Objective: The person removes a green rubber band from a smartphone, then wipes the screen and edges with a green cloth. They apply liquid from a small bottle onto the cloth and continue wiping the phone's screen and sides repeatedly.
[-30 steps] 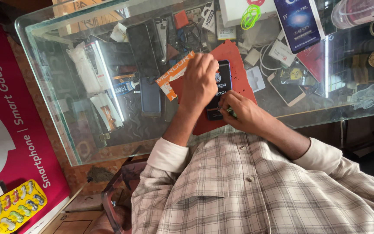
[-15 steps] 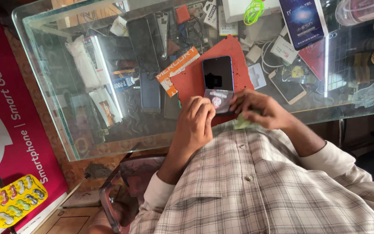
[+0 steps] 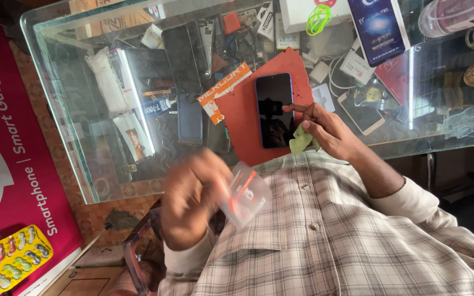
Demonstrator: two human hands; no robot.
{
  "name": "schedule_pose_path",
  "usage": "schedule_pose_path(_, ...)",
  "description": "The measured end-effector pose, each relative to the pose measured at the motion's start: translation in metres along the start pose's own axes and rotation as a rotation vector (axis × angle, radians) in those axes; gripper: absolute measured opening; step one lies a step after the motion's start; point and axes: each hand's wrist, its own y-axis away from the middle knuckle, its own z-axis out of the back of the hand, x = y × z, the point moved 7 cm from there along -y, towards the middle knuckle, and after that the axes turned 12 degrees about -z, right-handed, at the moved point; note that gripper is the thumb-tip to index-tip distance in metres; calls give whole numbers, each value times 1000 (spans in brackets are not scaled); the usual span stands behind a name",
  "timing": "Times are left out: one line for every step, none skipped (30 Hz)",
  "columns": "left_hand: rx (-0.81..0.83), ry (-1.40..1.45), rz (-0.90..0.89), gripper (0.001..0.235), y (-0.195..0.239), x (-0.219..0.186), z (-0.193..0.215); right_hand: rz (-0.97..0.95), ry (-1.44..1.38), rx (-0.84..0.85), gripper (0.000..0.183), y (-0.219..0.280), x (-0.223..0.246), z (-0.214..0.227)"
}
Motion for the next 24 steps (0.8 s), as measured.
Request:
schedule_pose_path(-105, -178, 14, 5, -6, 9, 14, 5, 16, -1, 24, 0, 1, -1)
schedule_pose_path(-210, -355, 28, 8, -21, 26, 34, 11, 34, -3, 23, 0, 3, -1)
schedule_pose_path(-273, -307, -10, 10, -39, 45, 46, 5, 31, -4, 24, 0, 3, -1)
schedule_pose_path(-272, -310, -127, 13, -60, 62, 53, 0, 28, -6, 24, -1, 3, 0)
schedule_pose_path(-349, -189, -172, 14, -78, 88, 62, -4, 26, -8, 24, -2, 2, 0)
schedule_pose_path(-383, -194, -210, 21, -98, 112, 69, 5, 28, -3, 24, -2, 2, -1)
schedule_pose_path(-418, -198, -249, 28, -112, 132, 74, 15, 31, 1, 24, -1, 2, -1)
schedule_pose_path(-353, -307, -309, 37, -123, 146, 71, 25, 34, 4, 24, 0, 1, -1)
schedule_pose_path(-288, -415, -369, 47, -131, 158, 64, 13, 33, 0, 24, 0, -2, 0)
schedule_pose_path(-222, -523, -430, 58, -134, 165, 57, 3, 32, -4, 25, -1, -6, 0)
schedule_pose_path(-143, -582, -322, 58, -133, 178, 51, -6, 30, -9, 25, -2, -9, 1)
schedule_pose_path(-63, -638, -209, 59, -128, 188, 45, -6, -23, -3, 23, -1, -14, 1)
schedule_pose_path(18, -692, -95, 60, -120, 197, 39, -6, -76, 2, 22, 0, -18, 1)
schedule_pose_path(193, -689, -130, 59, -114, 195, 28, -3, -130, 7, 21, 0, -23, 2)
schedule_pose_path(368, -680, -163, 58, -106, 191, 19, -37, -216, -59, 18, 1, -30, 9)
schedule_pose_path(505, -693, -166, 68, -100, 189, 11, -73, -302, -123, 16, 2, -38, 16)
schedule_pose_path(641, -697, -171, 78, -92, 186, 3, -109, -388, -188, 14, 4, -44, 23)
schedule_pose_path(739, -725, -153, 99, -89, 184, 0, -75, -494, -172, 12, 4, -44, 29)
schedule_pose_path(838, -750, -134, 121, -86, 183, -5, -40, -600, -155, 9, 6, -43, 35)
schedule_pose_path(904, -837, -113, 126, -84, 184, -9, -7, -707, -137, 7, 8, -42, 41)
schedule_pose_path(970, -925, -91, 131, -82, 185, -13, -5, -758, -113, 9, 11, -41, 45)
schedule_pose_path(1035, -1013, -70, 137, -81, 187, -16, -2, -808, -89, 10, 13, -38, 48)
schedule_pose_path(1079, -1041, -99, 135, -82, 186, -20, 2, -858, -65, 12, 15, -36, 50)
schedule_pose_path(1122, -1068, -128, 133, -82, 185, -23, 15, -854, -45, 13, 17, -31, 51)
